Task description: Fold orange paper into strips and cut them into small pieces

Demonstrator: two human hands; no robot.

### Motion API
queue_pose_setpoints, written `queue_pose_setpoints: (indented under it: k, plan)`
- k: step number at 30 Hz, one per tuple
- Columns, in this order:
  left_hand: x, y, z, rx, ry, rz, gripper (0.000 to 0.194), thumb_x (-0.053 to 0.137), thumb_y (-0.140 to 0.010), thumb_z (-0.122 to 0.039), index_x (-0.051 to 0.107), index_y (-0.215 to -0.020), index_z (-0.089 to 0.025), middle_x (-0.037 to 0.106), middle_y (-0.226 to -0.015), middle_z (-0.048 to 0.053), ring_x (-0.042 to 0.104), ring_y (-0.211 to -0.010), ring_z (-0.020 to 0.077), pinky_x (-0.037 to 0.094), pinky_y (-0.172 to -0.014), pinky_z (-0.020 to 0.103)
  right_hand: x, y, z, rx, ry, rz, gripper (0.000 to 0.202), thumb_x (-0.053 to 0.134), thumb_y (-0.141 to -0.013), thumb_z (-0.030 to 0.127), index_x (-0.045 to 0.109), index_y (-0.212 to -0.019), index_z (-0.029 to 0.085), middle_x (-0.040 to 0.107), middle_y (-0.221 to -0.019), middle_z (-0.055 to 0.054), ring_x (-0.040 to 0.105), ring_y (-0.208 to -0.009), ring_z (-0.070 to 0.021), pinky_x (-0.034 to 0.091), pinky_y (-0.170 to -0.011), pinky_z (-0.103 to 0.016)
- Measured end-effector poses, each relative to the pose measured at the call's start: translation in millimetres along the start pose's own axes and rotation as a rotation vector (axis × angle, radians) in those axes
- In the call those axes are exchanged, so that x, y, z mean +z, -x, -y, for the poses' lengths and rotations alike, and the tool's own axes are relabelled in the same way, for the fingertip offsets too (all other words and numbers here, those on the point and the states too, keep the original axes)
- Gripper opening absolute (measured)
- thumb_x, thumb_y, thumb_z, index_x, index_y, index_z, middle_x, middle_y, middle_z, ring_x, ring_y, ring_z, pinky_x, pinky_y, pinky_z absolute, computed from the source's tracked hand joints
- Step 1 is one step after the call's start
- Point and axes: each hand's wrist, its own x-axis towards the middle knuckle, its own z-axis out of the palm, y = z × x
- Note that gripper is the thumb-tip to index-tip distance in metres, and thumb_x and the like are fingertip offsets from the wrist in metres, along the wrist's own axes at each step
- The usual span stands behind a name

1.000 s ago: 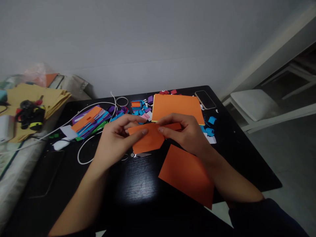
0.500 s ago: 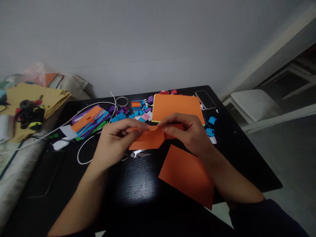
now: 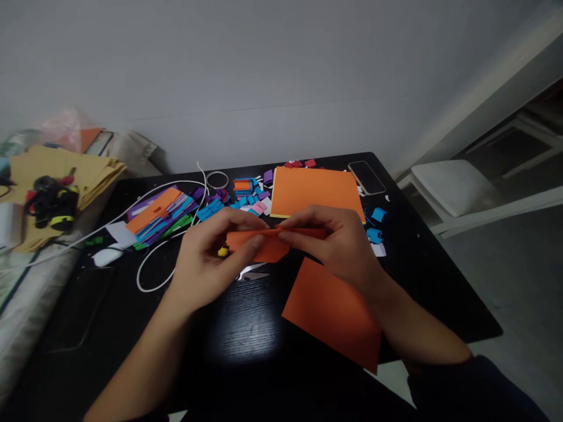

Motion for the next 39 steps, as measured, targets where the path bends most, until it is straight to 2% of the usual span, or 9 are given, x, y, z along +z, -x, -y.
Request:
queue_pose_setpoints:
  k: [3,6,13,18,22,26,28,32,39]
  plan:
    - [2.8,0.7,-3.5,-0.069,-0.085,-0.024,0.009,0.078,-0.092,-0.028,0.080,-0.101,-0.027,0.082,-0.097,0.000,0.077,-0.086,0.0171,0.061,-0.077,0.029,3.4,4.4,0.2,-0.068,0.020,-0.038,0.011,0.090,-0.082,0.023,0.083,-0.091,0.025,0.083,-0.090,-0.001,0.079,-0.088,-0.0186,0.067,-0.084,-0.034]
    - [3.8,1.4,-5.3,-0.079,-0.100,-0.019,0.006,0.079,-0.093,-0.031,0.083,-0.096,-0.029,0.083,-0.093,0.000,0.076,-0.082,0.0172,0.060,-0.074,0.029,4.8,6.0,1.7,-0.065,0.010,-0.057,0.016,0.091,-0.081,0.023,0.082,-0.094,0.026,0.083,-0.092,0.000,0.080,-0.088,-0.0186,0.068,-0.084,-0.033]
    - [3.9,2.4,-6.0,-0.075,-0.140,-0.042,0.005,0.078,-0.093,-0.030,0.083,-0.094,-0.029,0.082,-0.088,-0.001,0.074,-0.076,0.0160,0.059,-0.072,0.028,0.3,1.6,0.3,0.004,0.036,0.072,0.011,0.088,-0.085,0.030,0.084,-0.094,0.026,0.083,-0.091,0.000,0.078,-0.089,-0.0185,0.064,-0.083,-0.031]
    - [4.8,1.6,-6.8,-0.109,-0.126,-0.029,0.007,0.077,-0.093,-0.032,0.083,-0.091,-0.028,0.081,-0.085,-0.002,0.071,-0.072,0.0144,0.056,-0.069,0.026,-0.5,2.1,1.2,0.028,0.033,0.106,0.007,0.085,-0.088,0.031,0.084,-0.090,0.025,0.082,-0.086,0.000,0.077,-0.083,-0.0178,0.062,-0.078,-0.030]
    - [-1.6,-0.5,-1.5,-0.167,-0.094,-0.024,0.010,0.078,-0.092,-0.033,0.083,-0.086,-0.026,0.077,-0.078,-0.002,0.062,-0.062,0.0118,0.046,-0.057,0.025,-3.1,1.9,5.4,0.032,0.097,0.107,0.007,0.083,-0.089,0.030,0.083,-0.089,0.023,0.080,-0.082,0.000,0.075,-0.078,-0.0171,0.060,-0.074,-0.030]
    - [-12.1,-3.1,6.6,-0.254,-0.021,-0.048,0.016,0.080,-0.090,-0.039,0.081,-0.083,-0.024,0.063,-0.060,-0.003,0.047,-0.051,0.0098,0.033,-0.046,0.024,-8.0,-0.7,7.3,0.056,0.103,0.125,0.009,0.083,-0.089,0.031,0.082,-0.087,0.022,0.079,-0.080,0.000,0.073,-0.076,-0.0165,0.059,-0.070,-0.029]
    - [-15.4,-4.4,8.6,-0.276,0.006,-0.052,0.018,0.080,-0.089,-0.041,0.080,-0.082,-0.024,0.060,-0.059,-0.003,0.047,-0.051,0.0101,0.033,-0.046,0.024,-9.6,-2.1,6.6,0.068,0.095,0.132,0.010,0.083,-0.089,0.031,0.082,-0.087,0.022,0.079,-0.081,-0.001,0.073,-0.078,-0.0165,0.059,-0.070,-0.028]
    - [-15.4,-6.2,7.5,-0.283,0.033,-0.060,0.018,0.080,-0.088,-0.039,0.078,-0.080,-0.023,0.064,-0.065,-0.002,0.050,-0.055,0.0105,0.037,-0.049,0.023,-9.4,-3.3,2.9,0.119,0.022,0.155,0.010,0.086,-0.085,0.029,0.081,-0.087,0.021,0.078,-0.082,-0.001,0.072,-0.074,-0.0147,0.059,-0.066,-0.026]
    - [-11.0,-7.2,2.9,-0.241,0.013,0.013,0.020,0.078,-0.090,-0.038,0.077,-0.079,-0.022,0.062,-0.062,-0.002,0.047,-0.054,0.0103,0.034,-0.048,0.023,-6.0,-1.1,-5.4,0.243,-0.131,0.279,0.010,0.086,-0.082,0.026,0.080,-0.088,0.020,0.076,-0.077,0.000,0.068,-0.063,-0.0112,0.056,-0.057,-0.024]
